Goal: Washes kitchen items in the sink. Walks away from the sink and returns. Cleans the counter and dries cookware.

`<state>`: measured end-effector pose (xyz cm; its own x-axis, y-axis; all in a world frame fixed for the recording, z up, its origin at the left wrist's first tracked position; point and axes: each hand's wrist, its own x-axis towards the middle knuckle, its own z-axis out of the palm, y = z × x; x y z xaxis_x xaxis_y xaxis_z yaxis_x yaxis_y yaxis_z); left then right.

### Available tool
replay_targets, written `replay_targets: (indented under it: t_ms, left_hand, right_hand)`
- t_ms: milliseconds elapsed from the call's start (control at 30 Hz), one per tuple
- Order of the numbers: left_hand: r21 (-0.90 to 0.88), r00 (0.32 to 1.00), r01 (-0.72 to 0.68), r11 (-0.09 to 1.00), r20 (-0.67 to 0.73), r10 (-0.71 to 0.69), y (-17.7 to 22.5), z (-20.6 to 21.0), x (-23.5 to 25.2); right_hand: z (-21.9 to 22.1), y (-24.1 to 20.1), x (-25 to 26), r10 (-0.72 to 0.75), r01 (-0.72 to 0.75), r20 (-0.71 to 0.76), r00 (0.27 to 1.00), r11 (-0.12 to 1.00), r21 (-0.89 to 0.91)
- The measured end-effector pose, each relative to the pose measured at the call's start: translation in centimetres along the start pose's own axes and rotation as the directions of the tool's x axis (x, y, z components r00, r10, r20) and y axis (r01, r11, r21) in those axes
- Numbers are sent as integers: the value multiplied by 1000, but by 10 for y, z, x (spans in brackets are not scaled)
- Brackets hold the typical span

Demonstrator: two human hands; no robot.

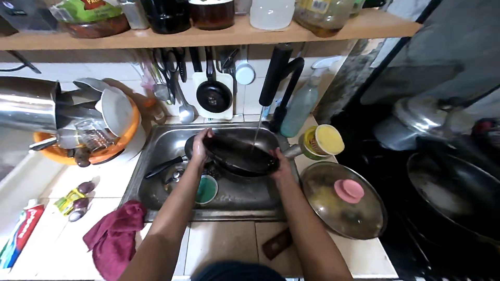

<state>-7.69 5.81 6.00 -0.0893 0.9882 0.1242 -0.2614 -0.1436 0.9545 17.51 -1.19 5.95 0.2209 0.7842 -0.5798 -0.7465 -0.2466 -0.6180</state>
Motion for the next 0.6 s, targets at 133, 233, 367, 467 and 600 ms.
replay_targets:
  t_ms: [133, 233, 367, 467, 600]
  left_hand:
    - [50, 952, 273, 961, 128, -277, -13, -10, -15]
    - [110, 889, 434, 894, 110, -445, -15, -7, -23]
    - [244, 831, 465, 851, 211, -515, -19, -2, -28]
    - [275, 805, 500, 821, 201, -557, -24, 6, -29]
    - [548, 804, 364, 753, 223, -551, -29, 19, -33]
  right_hand:
    - [2, -14, -10, -174, 173, -27, 984, 983, -57]
    - [0, -23, -18, -273, 266, -31, 961, 953, -141]
    - [-9, -31, -29, -392, 373, -28, 920, 895, -244]
    - [-15, -39, -32, -431, 412, 2, 902, 861, -298]
    - [-13, -43, -42, -464, 414, -50, 884, 829, -377]
